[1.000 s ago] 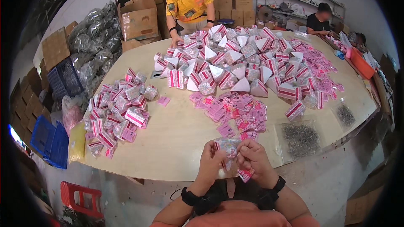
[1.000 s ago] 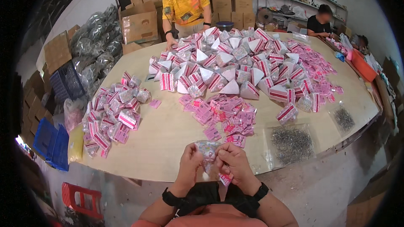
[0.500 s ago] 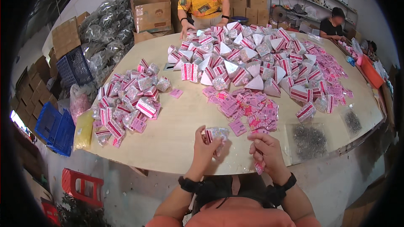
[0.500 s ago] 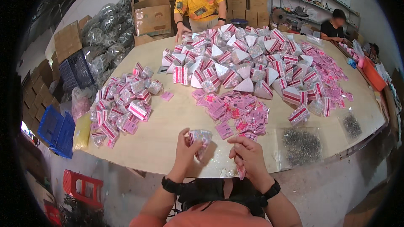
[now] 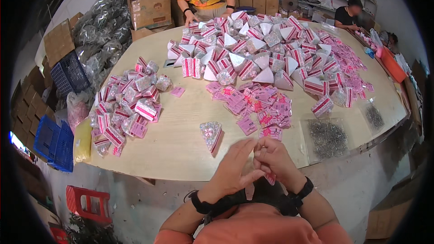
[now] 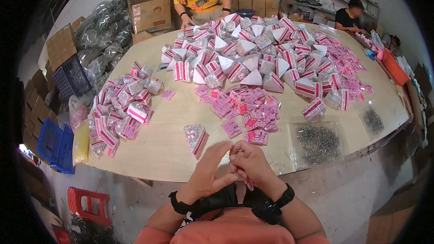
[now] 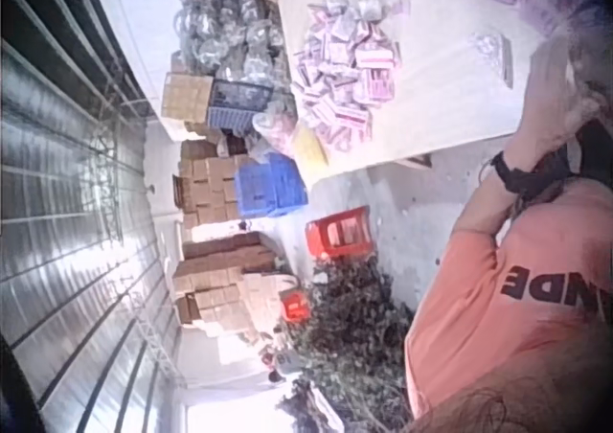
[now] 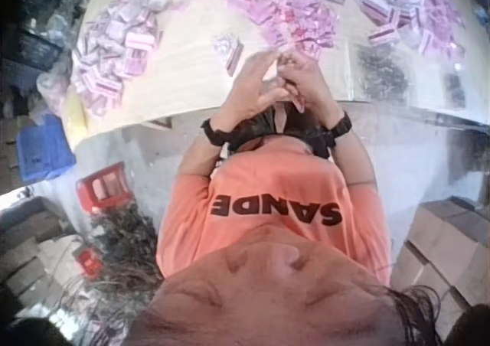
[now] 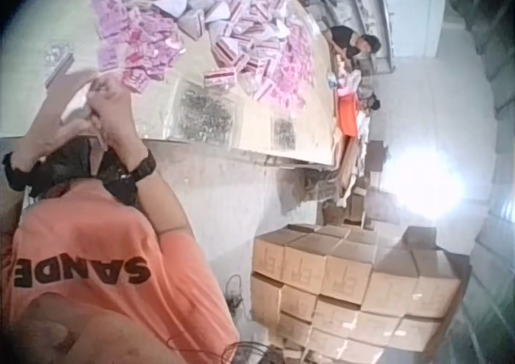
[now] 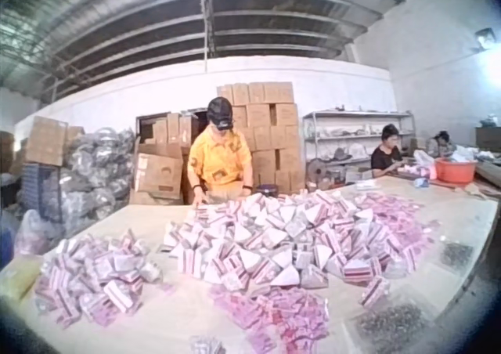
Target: The person places small colorful beads into clear plastic bags, adds a pink paper label, and seals the bags. They repeat this process for multiple units, placing the finished packages onto a large pile on the table.
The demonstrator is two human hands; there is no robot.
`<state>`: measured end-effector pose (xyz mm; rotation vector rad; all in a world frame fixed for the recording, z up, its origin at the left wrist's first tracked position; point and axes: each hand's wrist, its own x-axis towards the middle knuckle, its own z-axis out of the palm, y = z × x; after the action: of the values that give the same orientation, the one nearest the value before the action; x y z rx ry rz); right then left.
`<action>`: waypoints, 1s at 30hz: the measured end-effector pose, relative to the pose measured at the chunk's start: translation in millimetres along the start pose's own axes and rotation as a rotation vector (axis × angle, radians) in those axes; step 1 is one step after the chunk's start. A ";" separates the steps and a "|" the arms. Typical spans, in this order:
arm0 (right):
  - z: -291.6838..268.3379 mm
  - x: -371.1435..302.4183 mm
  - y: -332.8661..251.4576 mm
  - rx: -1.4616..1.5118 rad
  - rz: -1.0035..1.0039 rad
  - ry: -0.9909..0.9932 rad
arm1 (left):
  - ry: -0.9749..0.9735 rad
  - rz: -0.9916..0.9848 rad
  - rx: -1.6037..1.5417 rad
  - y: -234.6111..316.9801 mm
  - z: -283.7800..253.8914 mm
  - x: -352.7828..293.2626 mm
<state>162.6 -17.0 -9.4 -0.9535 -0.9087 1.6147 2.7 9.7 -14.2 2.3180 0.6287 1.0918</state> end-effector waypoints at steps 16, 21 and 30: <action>-5.4 -5.1 6.5 -0.103 0.121 -0.123 | 0.061 -0.054 0.210 0.5 1.1 -18.9; -1.5 -6.5 14.9 -0.468 -0.124 -0.068 | 0.085 -0.255 -0.049 -2.4 3.2 -19.9; 13.1 -17.0 11.2 -1.332 -0.679 -0.051 | 0.061 -0.755 -0.897 -5.4 -0.7 -26.7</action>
<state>149.5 -37.2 -11.7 -1.2128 -2.1329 0.3035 -14.2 -1.8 -32.3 1.1328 0.7403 0.8168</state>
